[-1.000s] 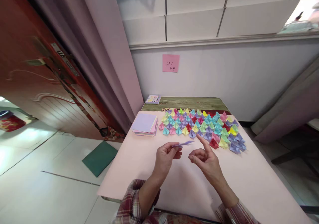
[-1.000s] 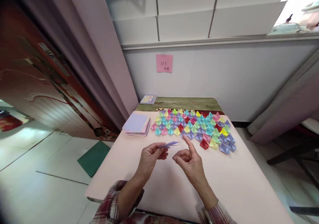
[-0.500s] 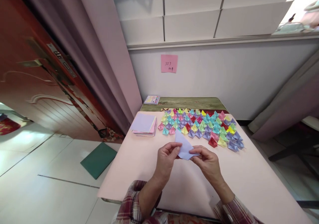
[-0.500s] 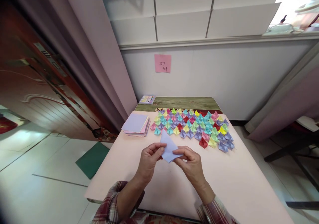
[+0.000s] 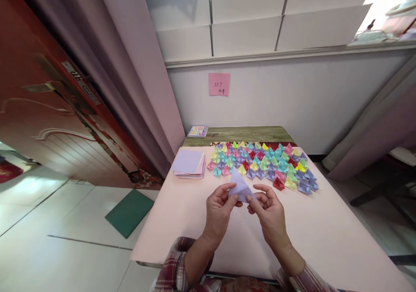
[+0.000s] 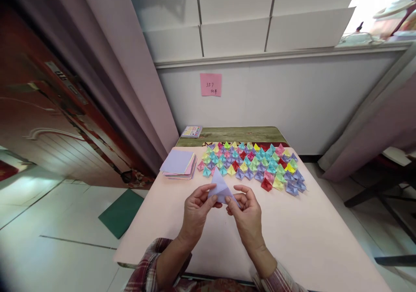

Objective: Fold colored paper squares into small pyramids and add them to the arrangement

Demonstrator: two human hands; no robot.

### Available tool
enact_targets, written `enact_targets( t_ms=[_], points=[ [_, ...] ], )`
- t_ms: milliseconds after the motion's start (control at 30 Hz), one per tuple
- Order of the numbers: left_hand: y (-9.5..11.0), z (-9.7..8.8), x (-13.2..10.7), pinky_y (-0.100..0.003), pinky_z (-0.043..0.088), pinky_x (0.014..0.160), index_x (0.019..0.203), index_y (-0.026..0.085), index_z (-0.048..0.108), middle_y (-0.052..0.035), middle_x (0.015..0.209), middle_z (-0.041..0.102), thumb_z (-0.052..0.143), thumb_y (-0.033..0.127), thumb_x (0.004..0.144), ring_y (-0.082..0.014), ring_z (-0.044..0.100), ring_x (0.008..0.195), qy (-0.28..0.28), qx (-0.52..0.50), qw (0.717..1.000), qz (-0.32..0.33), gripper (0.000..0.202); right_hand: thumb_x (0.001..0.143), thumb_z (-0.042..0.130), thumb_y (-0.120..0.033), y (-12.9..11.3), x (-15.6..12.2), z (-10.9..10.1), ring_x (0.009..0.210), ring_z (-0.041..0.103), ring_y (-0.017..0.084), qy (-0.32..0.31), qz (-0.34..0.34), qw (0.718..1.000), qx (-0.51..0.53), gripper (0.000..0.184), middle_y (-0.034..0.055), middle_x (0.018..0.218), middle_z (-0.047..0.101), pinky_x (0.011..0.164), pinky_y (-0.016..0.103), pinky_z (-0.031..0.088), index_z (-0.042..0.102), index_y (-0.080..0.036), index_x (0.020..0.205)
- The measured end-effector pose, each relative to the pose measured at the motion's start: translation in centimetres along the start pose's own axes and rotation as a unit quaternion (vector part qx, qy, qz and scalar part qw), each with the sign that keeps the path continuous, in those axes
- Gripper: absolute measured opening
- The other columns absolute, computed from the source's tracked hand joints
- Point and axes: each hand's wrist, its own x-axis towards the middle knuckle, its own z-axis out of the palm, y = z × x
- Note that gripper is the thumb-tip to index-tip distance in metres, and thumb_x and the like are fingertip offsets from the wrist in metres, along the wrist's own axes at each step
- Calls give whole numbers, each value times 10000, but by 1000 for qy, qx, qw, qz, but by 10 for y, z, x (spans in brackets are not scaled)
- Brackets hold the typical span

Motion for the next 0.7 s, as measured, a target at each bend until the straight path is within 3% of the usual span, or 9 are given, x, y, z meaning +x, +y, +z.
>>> enact_targets(
  t_ms=[67,133,200,300,367,467,567,700],
  points=[
    [2,-3,0,-300,565,690,1269,161,544,-14,721,719,739,311,769,-151,669,627,-5,-9,1000,-5,557,745,764,-437,-3,1,2,568,572,130,-35,15,999,-26,434,-30,661,631,561,245,468,591,-210,1073],
    [2,-6,1,-300,564,693,1319,160,482,-7,704,717,742,308,770,-145,662,613,-18,-6,1000,-17,625,740,752,-476,-6,3,3,623,582,148,-75,35,995,-51,436,11,724,665,586,258,466,639,-184,1043],
    [1,-10,1,-295,564,680,1203,138,552,-20,701,717,761,313,750,-145,659,612,-36,2,999,-40,529,716,755,-509,-6,5,4,661,588,168,-95,50,992,-67,434,46,777,692,597,269,459,680,-164,970],
    [-4,-17,2,-285,563,629,918,109,640,-57,697,718,779,360,723,-156,662,601,-60,25,994,-87,346,695,758,-532,-3,10,3,583,536,146,-101,56,989,-97,395,30,655,659,537,250,399,695,-147,759],
    [-6,-22,4,-272,554,573,815,100,660,-76,670,712,780,407,710,-171,667,589,-77,45,989,-116,347,694,759,-530,-1,12,1,526,477,116,-109,51,984,-132,399,7,570,611,496,234,343,685,-139,668],
    [-6,-28,7,-255,532,505,766,92,680,-84,618,698,795,442,678,-184,665,552,-106,58,982,-146,378,697,759,-523,-1,14,-1,524,475,111,-129,46,978,-155,394,3,562,611,494,230,341,715,-132,688],
    [-4,-28,8,-258,540,520,757,100,683,-78,607,698,794,432,682,-183,668,557,-67,50,989,-120,358,674,786,-497,-3,13,0,575,531,127,-134,56,981,-130,380,7,635,656,531,231,396,737,-146,811],
    [-2,-23,6,-288,567,573,747,107,677,-72,615,707,792,421,692,-182,670,564,-7,29,995,-90,338,631,820,-491,-3,9,1,514,519,115,-107,71,985,-118,367,-11,542,602,488,223,393,682,-151,655]
  ],
)
